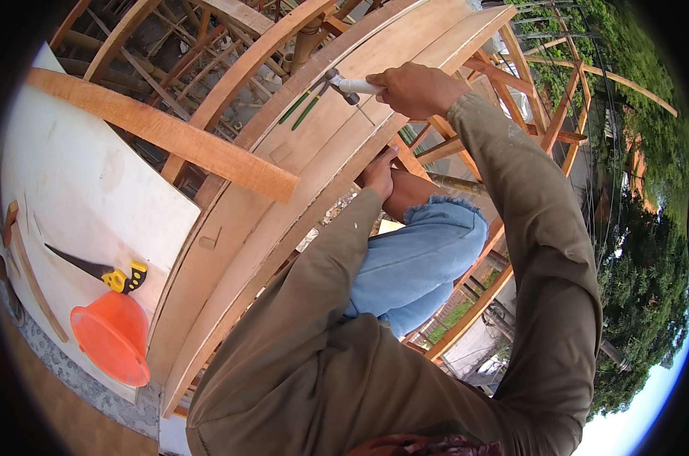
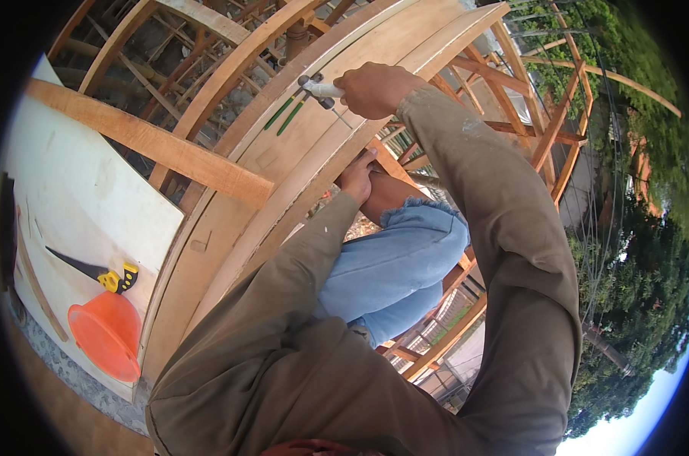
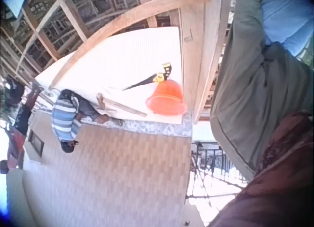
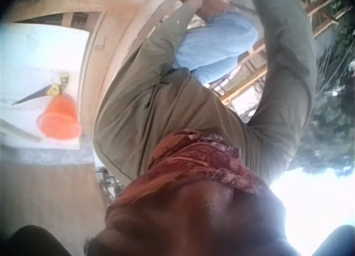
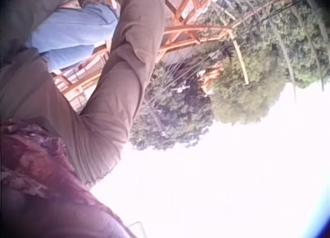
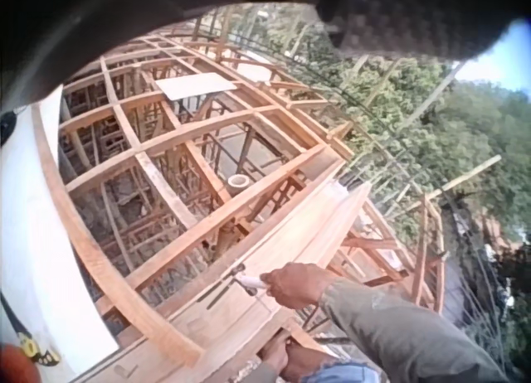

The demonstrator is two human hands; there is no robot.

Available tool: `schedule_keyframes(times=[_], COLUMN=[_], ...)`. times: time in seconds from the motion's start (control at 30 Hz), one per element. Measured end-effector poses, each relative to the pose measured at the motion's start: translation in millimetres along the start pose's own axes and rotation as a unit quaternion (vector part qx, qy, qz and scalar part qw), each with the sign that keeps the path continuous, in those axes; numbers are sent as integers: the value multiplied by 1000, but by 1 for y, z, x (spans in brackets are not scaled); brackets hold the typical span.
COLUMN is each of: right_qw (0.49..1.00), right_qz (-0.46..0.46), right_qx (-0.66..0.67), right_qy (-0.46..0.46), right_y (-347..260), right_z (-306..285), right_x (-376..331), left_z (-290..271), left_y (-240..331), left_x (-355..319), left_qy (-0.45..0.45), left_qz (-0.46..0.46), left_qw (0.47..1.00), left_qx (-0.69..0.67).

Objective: The person assembles a wooden roof truss by positioning wooden planks and securing them with a hammer and nails. The person repeatedly hammers nails into the joints of the wooden frame to fasten the structure.

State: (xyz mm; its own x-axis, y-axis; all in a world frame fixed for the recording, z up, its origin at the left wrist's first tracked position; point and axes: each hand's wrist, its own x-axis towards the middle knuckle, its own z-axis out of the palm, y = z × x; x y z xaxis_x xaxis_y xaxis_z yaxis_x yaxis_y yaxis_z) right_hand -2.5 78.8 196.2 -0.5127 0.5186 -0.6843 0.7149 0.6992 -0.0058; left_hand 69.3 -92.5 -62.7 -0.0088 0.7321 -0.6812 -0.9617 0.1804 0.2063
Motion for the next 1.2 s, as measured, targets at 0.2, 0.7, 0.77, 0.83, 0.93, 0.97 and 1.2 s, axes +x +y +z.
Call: schedule_keyframes(times=[0.2,0.7,0.77,0.83,0.93,0.97,1.2], right_qw=[848,1000,996,969,904,891,1000], right_qz=[-159,7,-18,-50,-69,-90,-25], right_qx=[-261,15,-10,45,151,129,8], right_qy=[433,-1,86,238,395,427,-15], right_y=[-19,4,-7,-14,-17,-21,3], right_z=[-68,5,-29,-63,-73,-74,9], right_x=[1,-6,-11,-14,-14,-14,6], left_z=[-3,-1,-2,-4,-7,-7,-9], left_y=[-1,-3,-7,-9,-7,-7,-8], left_x=[2,2,1,0,4,4,-2], left_qy=[-4,40,34,32,3,6,-49], left_qz=[7,-2,26,28,9,16,92], left_qw=[1000,999,999,999,1000,999,994], left_qx=[13,37,30,25,23,29,13])
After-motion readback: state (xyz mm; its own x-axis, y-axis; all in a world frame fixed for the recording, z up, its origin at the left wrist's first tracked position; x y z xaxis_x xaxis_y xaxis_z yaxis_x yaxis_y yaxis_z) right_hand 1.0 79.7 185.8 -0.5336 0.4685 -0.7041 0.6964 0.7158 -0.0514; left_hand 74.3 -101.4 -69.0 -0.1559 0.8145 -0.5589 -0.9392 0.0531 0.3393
